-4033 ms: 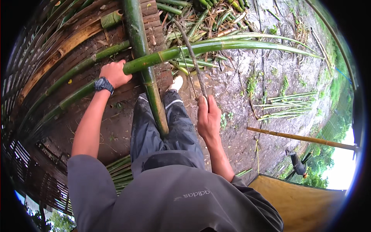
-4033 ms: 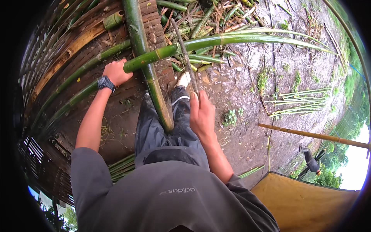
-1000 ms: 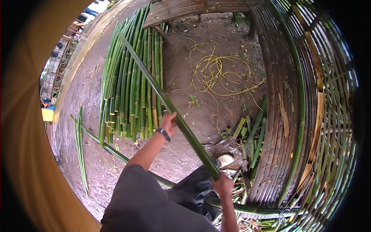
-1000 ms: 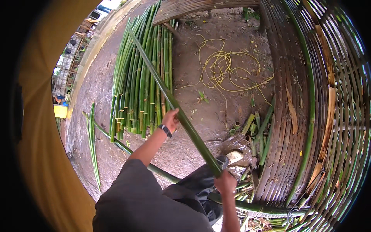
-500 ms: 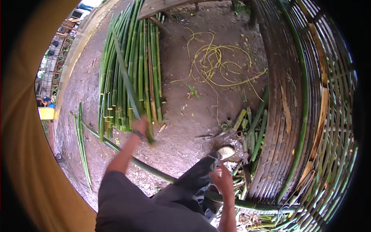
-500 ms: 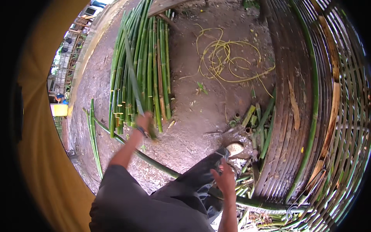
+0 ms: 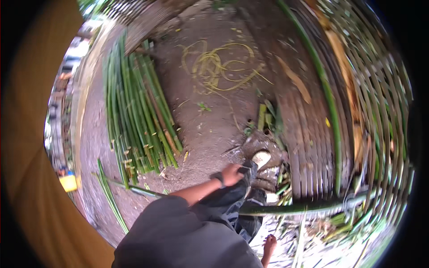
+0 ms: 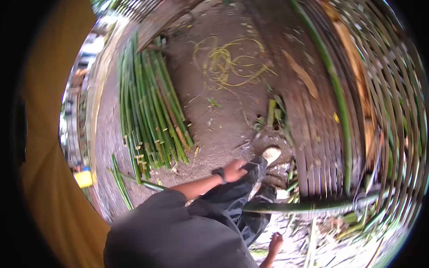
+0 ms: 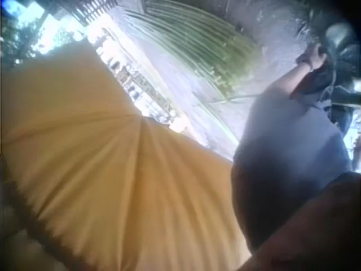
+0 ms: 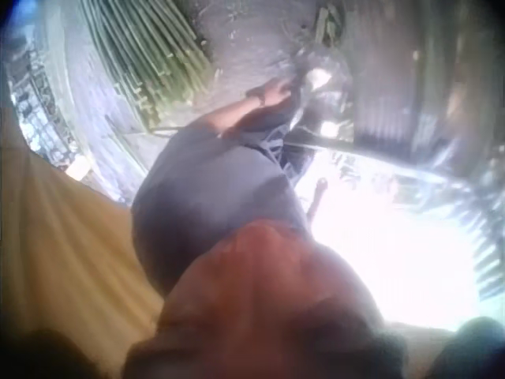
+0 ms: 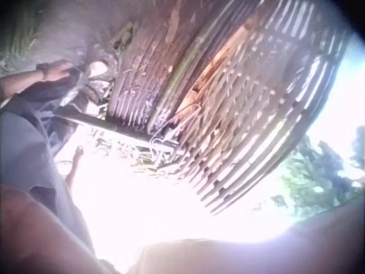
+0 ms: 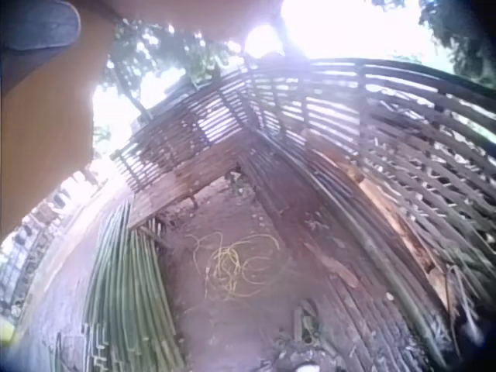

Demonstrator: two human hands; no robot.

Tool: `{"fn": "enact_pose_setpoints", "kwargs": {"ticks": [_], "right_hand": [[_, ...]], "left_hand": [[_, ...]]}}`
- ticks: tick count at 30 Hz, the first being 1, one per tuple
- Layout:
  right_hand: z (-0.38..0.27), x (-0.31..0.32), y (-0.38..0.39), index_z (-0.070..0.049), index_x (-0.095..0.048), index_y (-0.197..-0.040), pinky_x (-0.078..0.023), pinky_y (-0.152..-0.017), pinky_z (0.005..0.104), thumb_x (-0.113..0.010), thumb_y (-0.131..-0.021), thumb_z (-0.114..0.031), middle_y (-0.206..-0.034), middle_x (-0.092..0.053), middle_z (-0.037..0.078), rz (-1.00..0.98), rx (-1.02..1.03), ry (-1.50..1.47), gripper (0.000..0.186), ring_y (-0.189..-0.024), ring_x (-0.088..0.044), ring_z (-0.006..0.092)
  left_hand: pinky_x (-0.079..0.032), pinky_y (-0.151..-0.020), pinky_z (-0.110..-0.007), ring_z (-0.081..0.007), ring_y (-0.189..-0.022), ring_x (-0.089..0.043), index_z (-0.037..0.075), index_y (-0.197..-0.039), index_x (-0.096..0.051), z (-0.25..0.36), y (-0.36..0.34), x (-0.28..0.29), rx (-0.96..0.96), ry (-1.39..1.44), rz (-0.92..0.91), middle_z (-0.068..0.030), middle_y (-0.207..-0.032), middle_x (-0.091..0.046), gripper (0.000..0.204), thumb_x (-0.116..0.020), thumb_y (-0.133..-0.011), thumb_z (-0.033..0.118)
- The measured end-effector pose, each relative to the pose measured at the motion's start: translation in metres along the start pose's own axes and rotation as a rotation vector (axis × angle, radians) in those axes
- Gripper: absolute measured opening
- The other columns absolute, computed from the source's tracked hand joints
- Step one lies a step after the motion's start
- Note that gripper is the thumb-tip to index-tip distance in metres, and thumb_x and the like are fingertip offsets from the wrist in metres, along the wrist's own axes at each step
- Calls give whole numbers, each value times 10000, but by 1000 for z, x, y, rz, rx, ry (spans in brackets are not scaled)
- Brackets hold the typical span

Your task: The person uses a hand saw to cut through bamboo poles and then slides the cut sections into a large woven bamboo frame.

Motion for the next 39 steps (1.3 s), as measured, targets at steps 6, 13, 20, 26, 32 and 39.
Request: {"fn": "enact_pose_setpoints", "kwargs": {"ticks": [6, 13, 20, 26, 32, 39], "right_hand": [[201, 20, -80, -4, -728, -791, -573, -690, 503, -626, -966, -266, -756, -724, 226, 260, 141, 336, 331, -713, -703, 407], [198, 112, -214, -50, -718, -1083, -558, -889, 533, -601, -941, -251, -1062, -703, 236, 370, -49, 414, 273, -988, -684, 444], [49, 134, -381, -143, -469, -1517, -459, -1067, 566, -512, -974, -133, -1508, -523, 133, 759, 142, 425, 545, -1389, -492, 378], [73, 132, -404, -153, -635, -1204, -389, -1095, 655, -426, -1056, -228, -1217, -667, 89, 501, 107, 639, 266, -1210, -617, 299], [51, 141, -218, -91, -642, -1110, -430, -1072, 557, -686, -836, -144, -1054, -672, 94, 741, 408, 341, 282, -1109, -634, 303], [-150, 183, 24, -71, -616, -950, -539, -656, 443, -661, -823, -149, -781, -620, 93, 836, 838, 31, 155, -729, -660, 307]], "left_hand": [[-427, -1144, -480, -418, -1277, -568, 13, -1289, -618, 292, 46, -116, -768, -133, -18, -209, -1302, -620, 394, -690, -917, 124], [-305, -1218, -582, -482, -1477, -349, 14, -1411, -534, 294, 47, -257, -962, -428, -175, -236, -1514, -441, 567, -701, -872, 66], [-411, -1119, -571, -472, -1326, -500, -7, -1262, -619, 249, 83, -253, -995, -694, -141, -213, -1379, -547, 416, -695, -865, 92], [-526, -969, -457, -373, -1081, -663, -4, -1142, -671, 252, 107, -309, -862, -562, -489, -137, -1032, -687, 309, -727, -841, 37], [-518, -983, -433, -351, -1103, -661, 33, -1275, -648, 215, 98, -376, -435, -500, -696, -163, -1147, -704, 436, -765, -863, 112], [-435, -1124, -514, -303, -1483, -410, 165, -1606, -342, 246, 168, -494, -108, 508, -960, -166, -1614, -405, 969, -877, -803, 83]]}}
Point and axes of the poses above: each hand's wrist, its own y-axis away from the middle knuckle, its own x-axis out of the back of the hand, z = x × y, the point moved 5 cm from there along -y, towards the middle knuckle
